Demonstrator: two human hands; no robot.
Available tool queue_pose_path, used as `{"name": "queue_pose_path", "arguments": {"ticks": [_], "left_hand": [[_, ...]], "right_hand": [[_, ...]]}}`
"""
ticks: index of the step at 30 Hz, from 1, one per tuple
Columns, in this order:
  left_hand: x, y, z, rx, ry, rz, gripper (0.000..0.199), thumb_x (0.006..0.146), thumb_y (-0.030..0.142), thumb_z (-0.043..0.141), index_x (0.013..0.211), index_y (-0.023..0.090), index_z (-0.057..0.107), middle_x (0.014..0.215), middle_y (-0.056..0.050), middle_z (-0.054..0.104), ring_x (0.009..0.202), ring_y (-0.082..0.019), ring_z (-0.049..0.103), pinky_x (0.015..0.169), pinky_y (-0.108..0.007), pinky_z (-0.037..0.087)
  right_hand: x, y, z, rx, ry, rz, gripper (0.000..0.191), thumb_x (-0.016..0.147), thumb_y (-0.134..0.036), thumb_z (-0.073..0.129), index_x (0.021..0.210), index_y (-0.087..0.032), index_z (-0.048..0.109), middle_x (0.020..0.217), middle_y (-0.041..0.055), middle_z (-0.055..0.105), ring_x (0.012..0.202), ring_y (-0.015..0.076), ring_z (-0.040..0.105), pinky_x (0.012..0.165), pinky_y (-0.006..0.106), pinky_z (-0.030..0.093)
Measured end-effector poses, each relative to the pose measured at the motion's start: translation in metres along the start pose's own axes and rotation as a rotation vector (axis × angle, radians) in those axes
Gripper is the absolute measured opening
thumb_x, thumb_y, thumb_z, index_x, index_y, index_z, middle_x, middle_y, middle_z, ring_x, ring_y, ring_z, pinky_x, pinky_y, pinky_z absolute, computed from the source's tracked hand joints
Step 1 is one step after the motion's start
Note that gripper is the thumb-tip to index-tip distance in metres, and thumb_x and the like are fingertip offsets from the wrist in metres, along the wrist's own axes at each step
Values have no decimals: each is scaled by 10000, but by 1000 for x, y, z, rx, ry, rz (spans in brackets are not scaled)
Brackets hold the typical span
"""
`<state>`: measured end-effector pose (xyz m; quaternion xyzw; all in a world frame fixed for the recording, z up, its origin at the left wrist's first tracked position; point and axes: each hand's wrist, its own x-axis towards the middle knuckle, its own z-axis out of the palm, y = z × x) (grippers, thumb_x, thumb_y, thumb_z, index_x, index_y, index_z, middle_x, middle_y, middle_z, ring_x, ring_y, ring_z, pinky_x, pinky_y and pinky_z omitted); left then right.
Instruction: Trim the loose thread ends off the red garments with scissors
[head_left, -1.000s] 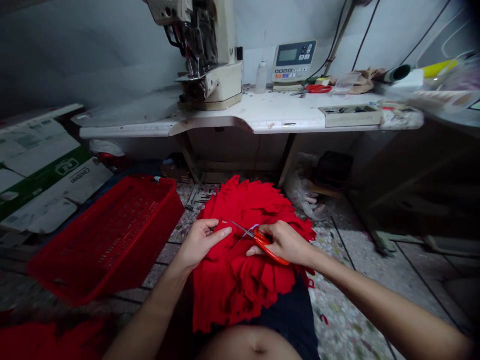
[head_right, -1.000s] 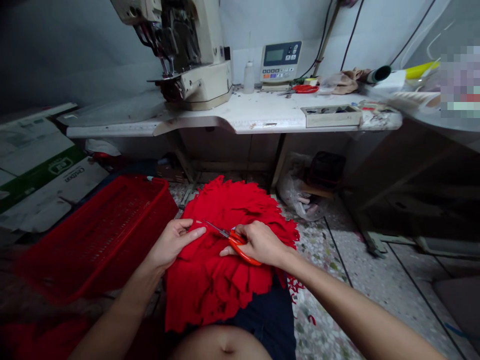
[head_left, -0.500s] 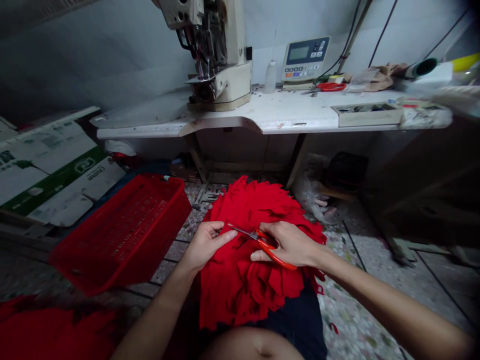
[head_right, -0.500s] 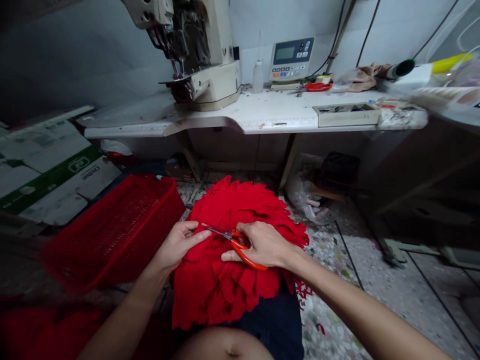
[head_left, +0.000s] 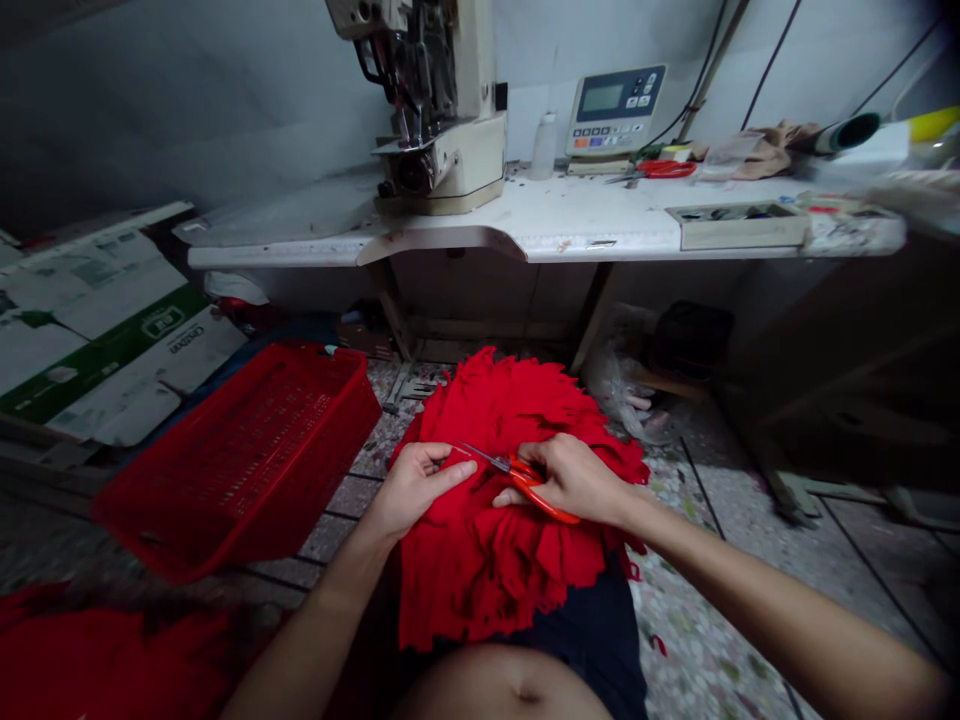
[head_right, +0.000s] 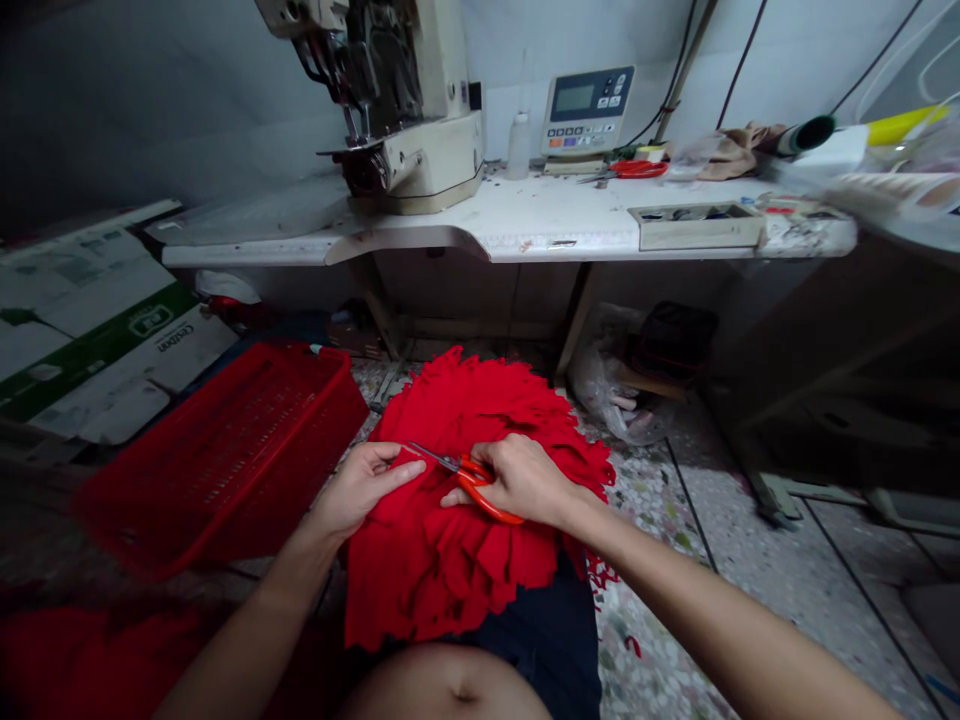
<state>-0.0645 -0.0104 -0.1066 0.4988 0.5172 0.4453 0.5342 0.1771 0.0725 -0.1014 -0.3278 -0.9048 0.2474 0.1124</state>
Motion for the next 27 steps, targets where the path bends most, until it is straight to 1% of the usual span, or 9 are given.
{"name": "queue_pose_path", "arguments": {"ticks": [5, 10, 12, 15, 16, 18, 22, 24, 27], "left_hand": [[-1, 1, 1, -17, 5, -25, 298, 839, 383, 772, 948, 107, 785, 896, -75, 773, 746, -177, 664, 712, -266, 511], [-7, 11, -4, 76, 8, 68, 240, 868, 362, 748, 924, 134, 800, 905, -68, 776, 790, -175, 675, 737, -246, 507], [-17, 22, -15, 113, -138, 113, 221, 861, 365, 760, 873, 151, 815, 818, -62, 761, 728, -154, 661, 698, -229, 498], [-35, 40, -35, 150, -746, 92, 314, 741, 423, 860, 903, 154, 843, 596, -40, 656, 508, -113, 557, 515, -221, 435], [-38, 44, -40, 161, -809, 75, 361, 718, 428, 876, 961, 163, 841, 596, -31, 644, 486, -106, 543, 489, -220, 421], [-38, 48, -45, 252, -608, 82, 335, 762, 423, 844, 1000, 188, 828, 674, -27, 647, 521, -102, 556, 490, -213, 413], [-7, 36, -38, 420, 110, 173, 251, 917, 383, 668, 1020, 174, 763, 905, -50, 651, 684, -118, 606, 560, -204, 448], [14, 23, -33, 419, 242, 211, 264, 906, 379, 668, 1037, 158, 722, 908, -51, 662, 730, -134, 611, 605, -211, 466], [37, 8, -30, 470, 284, 194, 268, 852, 368, 716, 1007, 153, 672, 820, -16, 642, 673, -123, 573, 605, -213, 439]], "right_hand": [[-2, -2, -4, 25, -20, 14, 554, 873, -719, 600, 688, -207, 499, 560, -32, 476, 494, 115, 376, 523, 263, 212], [-5, -6, -13, 20, -45, -12, 521, 862, -705, 630, 762, -207, 518, 612, -31, 503, 516, 120, 405, 527, 265, 224], [-5, -2, -14, 74, -55, 6, 518, 883, -691, 616, 742, -206, 498, 601, -42, 468, 517, 118, 396, 526, 264, 232], [-7, 11, -11, 203, -56, 46, 521, 904, -675, 600, 715, -204, 478, 616, -53, 429, 542, 115, 375, 528, 258, 246], [-8, 16, -10, 244, -46, 65, 516, 908, -668, 599, 717, -203, 481, 630, -53, 424, 557, 117, 372, 529, 256, 252], [-10, 22, -7, 309, -22, 98, 496, 914, -645, 605, 727, -199, 493, 657, -51, 419, 586, 121, 371, 528, 251, 259], [-12, 23, -2, 366, 19, 116, 463, 922, -601, 622, 733, -199, 490, 674, -51, 405, 613, 124, 372, 531, 246, 266], [-12, 21, 0, 372, 23, 101, 453, 929, -587, 619, 733, -200, 488, 669, -52, 404, 613, 125, 373, 536, 246, 271], [-14, 19, 3, 370, 32, 95, 445, 923, -571, 638, 731, -201, 482, 659, -56, 398, 606, 125, 373, 537, 246, 271]]}}
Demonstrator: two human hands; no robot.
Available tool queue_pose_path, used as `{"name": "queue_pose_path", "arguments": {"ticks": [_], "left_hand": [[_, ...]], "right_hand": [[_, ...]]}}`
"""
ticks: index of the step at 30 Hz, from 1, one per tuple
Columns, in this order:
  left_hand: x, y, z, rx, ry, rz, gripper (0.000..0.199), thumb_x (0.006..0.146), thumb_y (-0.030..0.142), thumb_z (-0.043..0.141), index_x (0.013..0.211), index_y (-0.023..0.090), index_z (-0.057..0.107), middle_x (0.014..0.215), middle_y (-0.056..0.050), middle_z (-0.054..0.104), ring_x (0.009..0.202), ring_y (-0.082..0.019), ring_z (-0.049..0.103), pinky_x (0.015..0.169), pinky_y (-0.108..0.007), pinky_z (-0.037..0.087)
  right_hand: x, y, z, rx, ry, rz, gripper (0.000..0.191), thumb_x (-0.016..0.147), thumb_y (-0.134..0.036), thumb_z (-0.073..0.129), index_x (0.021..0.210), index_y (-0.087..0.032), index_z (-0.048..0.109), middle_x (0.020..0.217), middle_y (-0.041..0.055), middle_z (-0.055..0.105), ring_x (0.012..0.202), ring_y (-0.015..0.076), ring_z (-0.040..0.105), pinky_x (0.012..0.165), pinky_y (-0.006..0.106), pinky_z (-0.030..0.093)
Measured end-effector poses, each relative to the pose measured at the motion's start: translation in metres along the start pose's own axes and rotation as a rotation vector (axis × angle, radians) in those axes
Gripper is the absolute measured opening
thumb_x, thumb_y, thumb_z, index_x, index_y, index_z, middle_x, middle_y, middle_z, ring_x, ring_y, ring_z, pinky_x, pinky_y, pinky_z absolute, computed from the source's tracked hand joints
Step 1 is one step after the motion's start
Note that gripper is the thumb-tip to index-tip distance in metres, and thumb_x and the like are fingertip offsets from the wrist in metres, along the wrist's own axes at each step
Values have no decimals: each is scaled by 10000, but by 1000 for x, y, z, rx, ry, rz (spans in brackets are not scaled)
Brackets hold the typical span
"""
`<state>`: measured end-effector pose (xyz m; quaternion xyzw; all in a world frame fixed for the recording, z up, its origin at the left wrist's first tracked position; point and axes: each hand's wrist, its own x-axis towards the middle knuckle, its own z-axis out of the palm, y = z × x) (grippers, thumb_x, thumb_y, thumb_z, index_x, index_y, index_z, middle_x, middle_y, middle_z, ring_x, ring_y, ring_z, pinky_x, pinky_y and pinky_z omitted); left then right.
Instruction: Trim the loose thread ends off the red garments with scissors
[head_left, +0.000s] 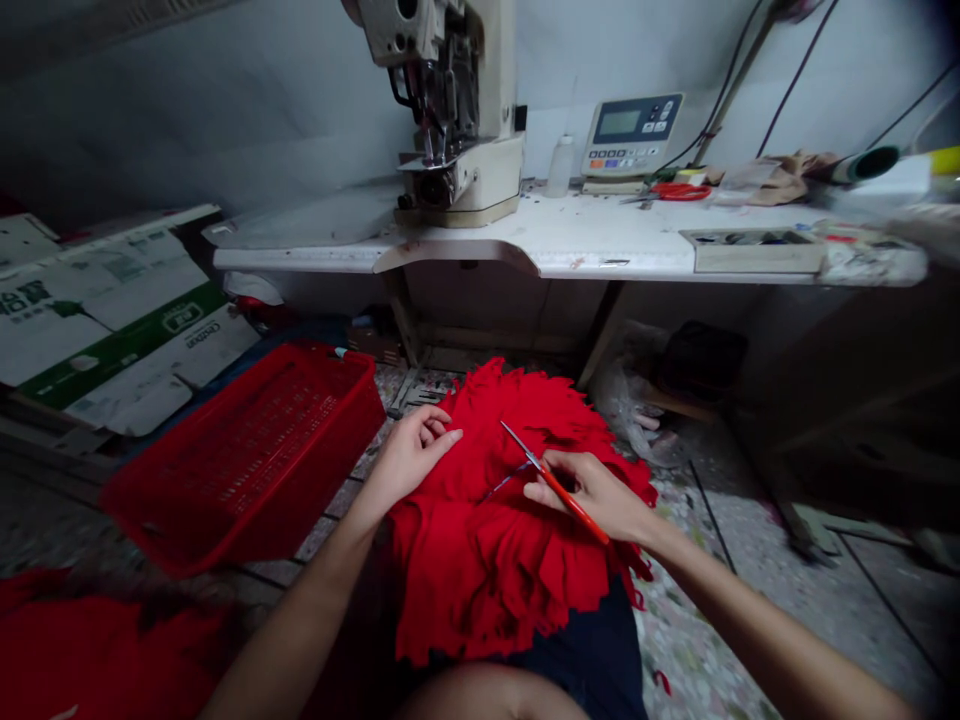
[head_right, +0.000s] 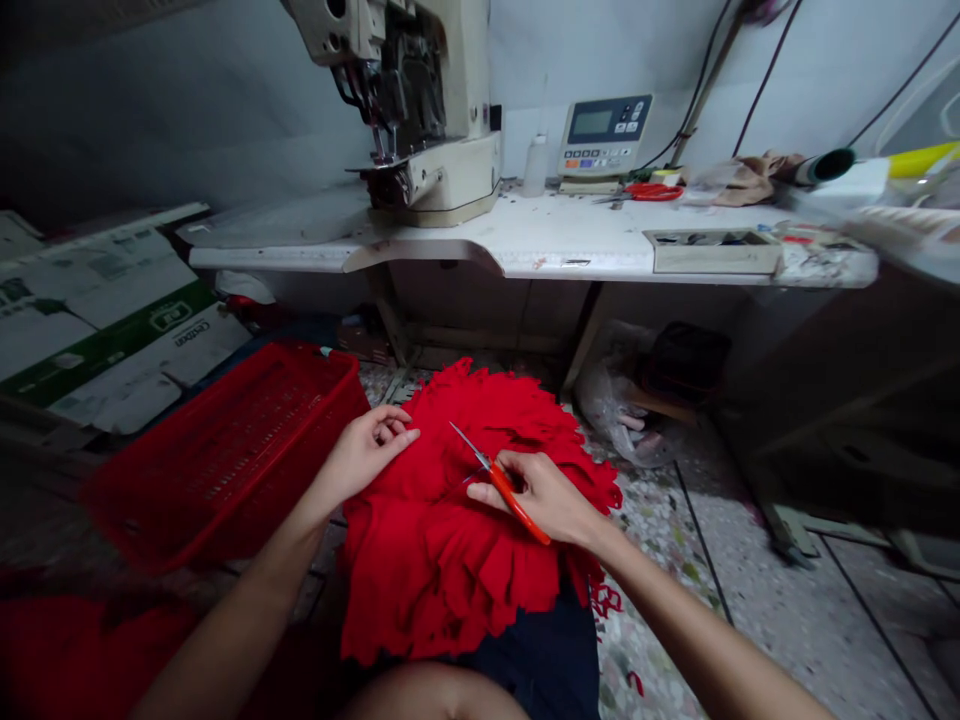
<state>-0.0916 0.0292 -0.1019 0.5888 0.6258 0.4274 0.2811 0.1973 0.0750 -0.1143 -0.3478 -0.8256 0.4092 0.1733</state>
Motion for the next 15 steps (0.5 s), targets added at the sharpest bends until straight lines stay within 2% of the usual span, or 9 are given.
{"name": "queue_pose_path", "arguments": {"ticks": [4, 8, 11, 15], "left_hand": [[9, -7, 5, -16, -24, -35, 290, 811, 357, 750, 967, 157, 609, 708, 48, 536, 579, -97, 477, 549, -203, 366], [9, 2, -5, -79, -78, -22, 253, 800, 339, 763, 821, 151, 596, 730, 32, 551, 632, -99, 501, 584, -202, 385], [4, 12, -13, -193, -82, -20, 241, 805, 326, 772, 828, 156, 603, 781, 21, 589, 699, -108, 558, 651, -200, 440], [-6, 24, -17, -410, -236, -95, 258, 803, 316, 795, 974, 160, 680, 921, -21, 704, 878, -168, 664, 828, -257, 524]], "right_hand": [[-5, 5, -1, -5, 4, 21, 438, 931, -562, 632, 734, -201, 479, 657, -57, 402, 599, 123, 378, 532, 245, 265], [-9, 4, -5, -54, 28, 35, 440, 934, -565, 623, 729, -203, 481, 641, -58, 419, 585, 123, 394, 530, 248, 264], [-11, -4, -5, -141, 40, 35, 434, 918, -554, 647, 730, -212, 459, 621, -60, 442, 562, 124, 423, 533, 254, 264], [-10, -16, -3, -268, 33, 35, 395, 923, -548, 637, 791, -228, 444, 636, -49, 493, 556, 140, 461, 546, 264, 267]]}}
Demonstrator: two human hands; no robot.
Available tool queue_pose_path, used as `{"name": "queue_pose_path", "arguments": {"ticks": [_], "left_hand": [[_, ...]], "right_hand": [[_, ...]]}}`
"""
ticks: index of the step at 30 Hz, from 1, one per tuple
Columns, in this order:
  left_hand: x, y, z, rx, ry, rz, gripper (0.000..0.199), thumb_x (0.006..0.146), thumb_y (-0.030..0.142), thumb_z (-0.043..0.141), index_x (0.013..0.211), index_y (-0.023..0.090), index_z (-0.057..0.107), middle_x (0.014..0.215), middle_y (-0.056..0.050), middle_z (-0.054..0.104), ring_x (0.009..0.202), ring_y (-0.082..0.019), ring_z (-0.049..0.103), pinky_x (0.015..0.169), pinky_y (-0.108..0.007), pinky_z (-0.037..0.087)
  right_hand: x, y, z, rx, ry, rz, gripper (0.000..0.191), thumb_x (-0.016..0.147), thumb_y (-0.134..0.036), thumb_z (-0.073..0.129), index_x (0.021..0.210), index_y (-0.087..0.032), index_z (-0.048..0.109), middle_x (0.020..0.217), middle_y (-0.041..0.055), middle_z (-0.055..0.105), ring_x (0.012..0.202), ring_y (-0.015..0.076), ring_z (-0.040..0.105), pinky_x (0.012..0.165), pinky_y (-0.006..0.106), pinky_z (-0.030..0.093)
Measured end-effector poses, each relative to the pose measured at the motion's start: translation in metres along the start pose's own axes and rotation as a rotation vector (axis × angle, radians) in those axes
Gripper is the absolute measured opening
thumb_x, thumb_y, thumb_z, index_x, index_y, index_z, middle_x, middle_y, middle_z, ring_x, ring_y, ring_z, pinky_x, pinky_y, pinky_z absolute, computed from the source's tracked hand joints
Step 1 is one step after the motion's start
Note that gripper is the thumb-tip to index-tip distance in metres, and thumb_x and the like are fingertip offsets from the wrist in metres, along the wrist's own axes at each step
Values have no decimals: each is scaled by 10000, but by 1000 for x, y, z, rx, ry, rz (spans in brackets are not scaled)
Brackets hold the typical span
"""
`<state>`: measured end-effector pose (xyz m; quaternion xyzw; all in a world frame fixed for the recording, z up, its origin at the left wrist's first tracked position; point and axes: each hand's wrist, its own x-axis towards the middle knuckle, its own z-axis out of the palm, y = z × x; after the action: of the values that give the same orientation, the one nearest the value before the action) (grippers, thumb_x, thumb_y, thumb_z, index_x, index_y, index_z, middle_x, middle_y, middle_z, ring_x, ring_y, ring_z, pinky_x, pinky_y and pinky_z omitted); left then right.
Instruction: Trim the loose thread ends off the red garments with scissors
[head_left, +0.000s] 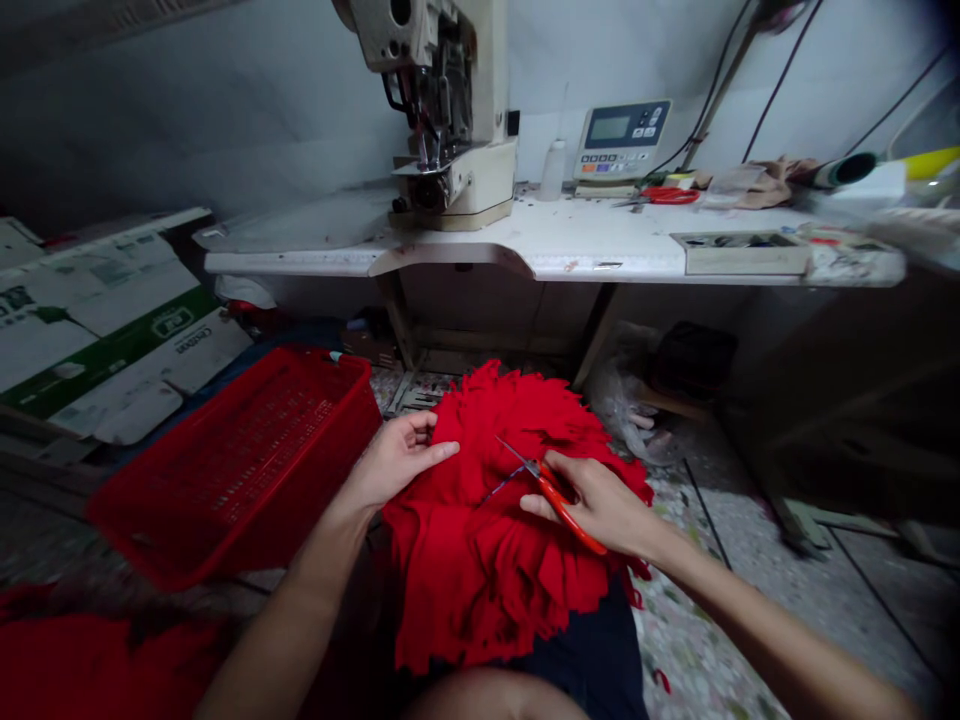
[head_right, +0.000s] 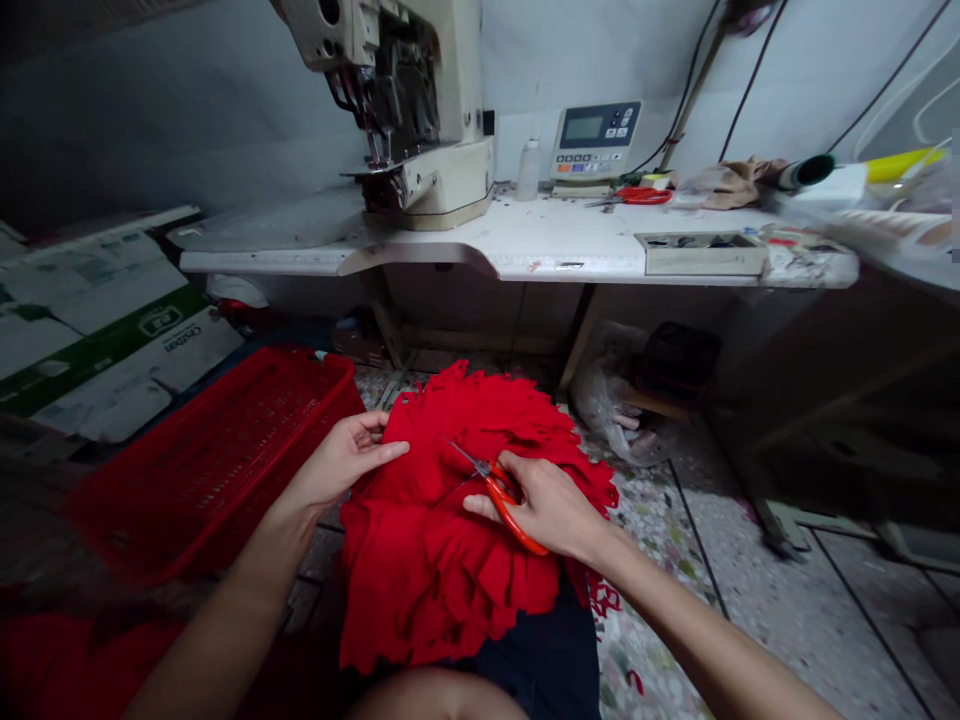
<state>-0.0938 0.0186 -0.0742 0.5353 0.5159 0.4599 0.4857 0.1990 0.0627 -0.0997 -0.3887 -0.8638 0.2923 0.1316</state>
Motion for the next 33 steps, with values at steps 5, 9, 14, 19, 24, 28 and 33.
{"name": "queue_pose_path", "arguments": {"ticks": [5, 9, 14, 19, 24, 28, 33], "left_hand": [[-1, 1, 11, -87, -33, -43, 281, 842, 376, 764, 1014, 154, 768, 1002, -58, 772, 925, -232, 703, 846, -319, 562], [3, -2, 20, -107, -2, -18, 299, 835, 396, 774, 999, 145, 781, 974, -55, 779, 878, -227, 709, 841, -323, 560], [3, -7, 27, -104, -10, -28, 315, 830, 408, 781, 986, 135, 781, 989, -62, 777, 900, -218, 702, 860, -313, 545], [0, -10, 28, -52, -54, -77, 354, 824, 444, 775, 976, 125, 787, 963, -69, 778, 819, -215, 689, 770, -306, 541], [1, -10, 30, -69, -113, -68, 257, 816, 373, 793, 907, 133, 798, 903, -41, 778, 785, -177, 669, 775, -264, 512], [0, -11, 33, -78, -132, -83, 259, 806, 370, 802, 918, 137, 803, 904, -38, 776, 805, -181, 669, 810, -276, 513], [-1, -15, 35, -71, -115, -120, 288, 801, 414, 803, 857, 132, 786, 870, -35, 756, 771, -171, 658, 774, -271, 511]], "right_hand": [[4, -7, 0, -68, -52, -49, 359, 953, -563, 579, 872, -236, 454, 722, -13, 570, 597, 163, 501, 568, 269, 284], [10, -11, -3, -85, -48, -61, 391, 963, -595, 550, 857, -233, 446, 725, -7, 563, 606, 164, 504, 574, 270, 287], [15, -15, -5, -55, -70, -97, 412, 955, -625, 553, 874, -226, 489, 750, 11, 596, 610, 164, 514, 574, 276, 287], [17, -13, -6, -33, -63, -95, 433, 927, -645, 588, 880, -218, 529, 755, 22, 612, 622, 170, 531, 571, 278, 282], [18, -12, -5, -55, -58, -125, 443, 919, -651, 596, 853, -218, 529, 726, 9, 602, 597, 155, 510, 558, 270, 258], [17, -9, -2, -58, -45, -125, 458, 907, -661, 607, 818, -216, 540, 687, 1, 597, 565, 143, 487, 547, 267, 242], [17, 0, 3, -62, 4, -104, 518, 879, -685, 621, 690, -211, 526, 559, -29, 494, 493, 121, 383, 529, 272, 206]]}}
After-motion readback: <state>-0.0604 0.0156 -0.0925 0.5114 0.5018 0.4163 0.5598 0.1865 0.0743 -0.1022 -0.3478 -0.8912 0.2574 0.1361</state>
